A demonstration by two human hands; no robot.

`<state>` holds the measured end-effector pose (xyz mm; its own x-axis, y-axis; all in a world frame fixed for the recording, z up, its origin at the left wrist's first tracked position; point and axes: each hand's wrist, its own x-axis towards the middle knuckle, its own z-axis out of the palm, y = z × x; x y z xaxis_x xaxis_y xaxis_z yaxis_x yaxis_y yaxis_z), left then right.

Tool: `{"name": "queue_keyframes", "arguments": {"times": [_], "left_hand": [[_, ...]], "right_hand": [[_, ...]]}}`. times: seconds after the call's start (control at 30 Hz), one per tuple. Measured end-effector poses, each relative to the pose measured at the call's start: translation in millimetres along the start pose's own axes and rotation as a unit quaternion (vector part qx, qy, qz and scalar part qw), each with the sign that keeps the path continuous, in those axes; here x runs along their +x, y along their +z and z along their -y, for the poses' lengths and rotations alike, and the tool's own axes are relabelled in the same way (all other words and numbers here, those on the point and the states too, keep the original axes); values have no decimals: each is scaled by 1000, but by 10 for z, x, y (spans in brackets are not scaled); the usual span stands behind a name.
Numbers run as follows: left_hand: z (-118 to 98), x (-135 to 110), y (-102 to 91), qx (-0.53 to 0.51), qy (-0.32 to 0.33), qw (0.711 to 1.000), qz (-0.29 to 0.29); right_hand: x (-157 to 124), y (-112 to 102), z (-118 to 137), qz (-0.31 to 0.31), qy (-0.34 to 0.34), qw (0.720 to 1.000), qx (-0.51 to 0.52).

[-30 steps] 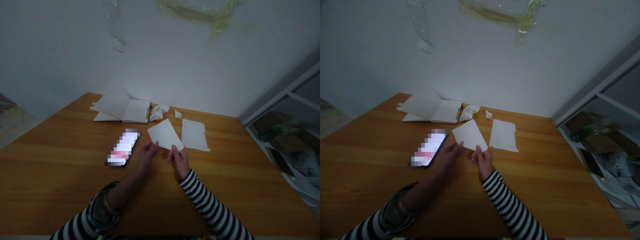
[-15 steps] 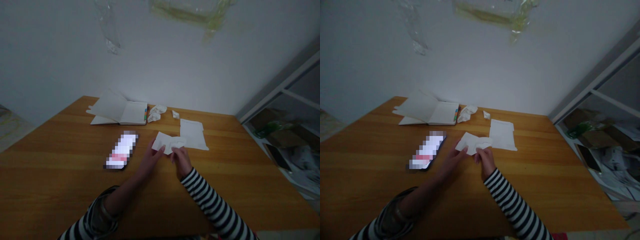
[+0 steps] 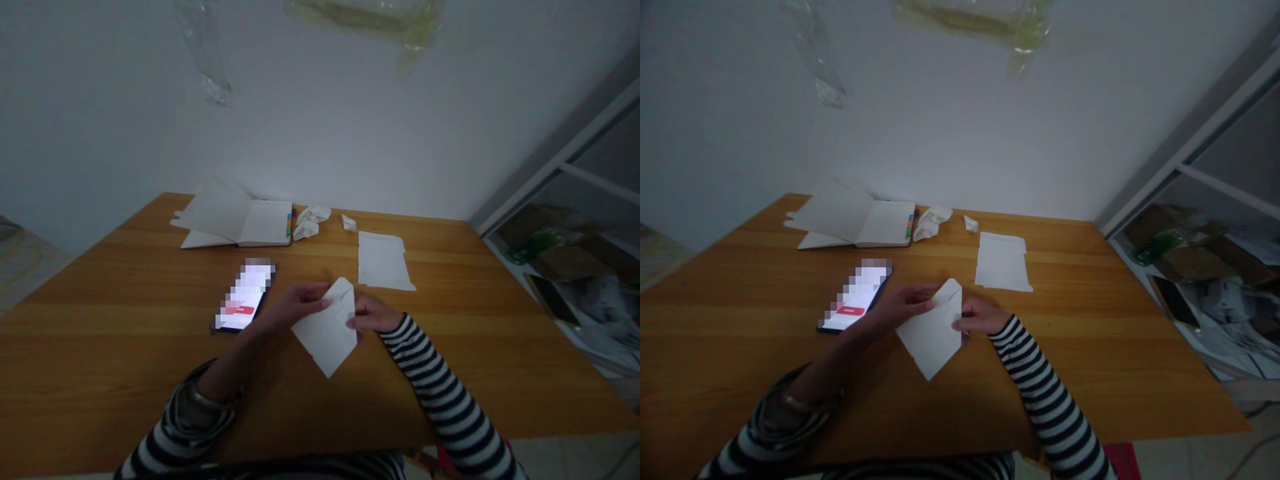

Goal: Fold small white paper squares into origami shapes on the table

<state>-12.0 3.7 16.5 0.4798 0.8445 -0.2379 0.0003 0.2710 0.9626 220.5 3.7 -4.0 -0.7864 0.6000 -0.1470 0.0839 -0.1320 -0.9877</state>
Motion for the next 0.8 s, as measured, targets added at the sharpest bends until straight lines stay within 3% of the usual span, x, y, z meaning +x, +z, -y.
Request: {"name": "queue_keyframes", "arguments": {"times": [0.07,0.23,0.3,0.43,0.53,0.8], "left_hand": [[30,5,-18,33,-7,999,20],[33,22,-19,41,-4,992,-123],[-13,13,-25,18,-13,989,-144],[-96,-21,-52,-9,-35,991,-128],[-97,-25,-76,-13,-39,991,-127],[-55,1,-71,-38,-17,990,-132]], "right_hand": [[51,48,9,-57,-27,998,-8],[149,115,27,-288,-148,946,30],[133,122,48,-299,-176,938,18],[50,156,120,-250,-202,938,-132],[15,212,164,-264,-214,918,-202],[55,300,107,-335,-242,889,-199]]}}
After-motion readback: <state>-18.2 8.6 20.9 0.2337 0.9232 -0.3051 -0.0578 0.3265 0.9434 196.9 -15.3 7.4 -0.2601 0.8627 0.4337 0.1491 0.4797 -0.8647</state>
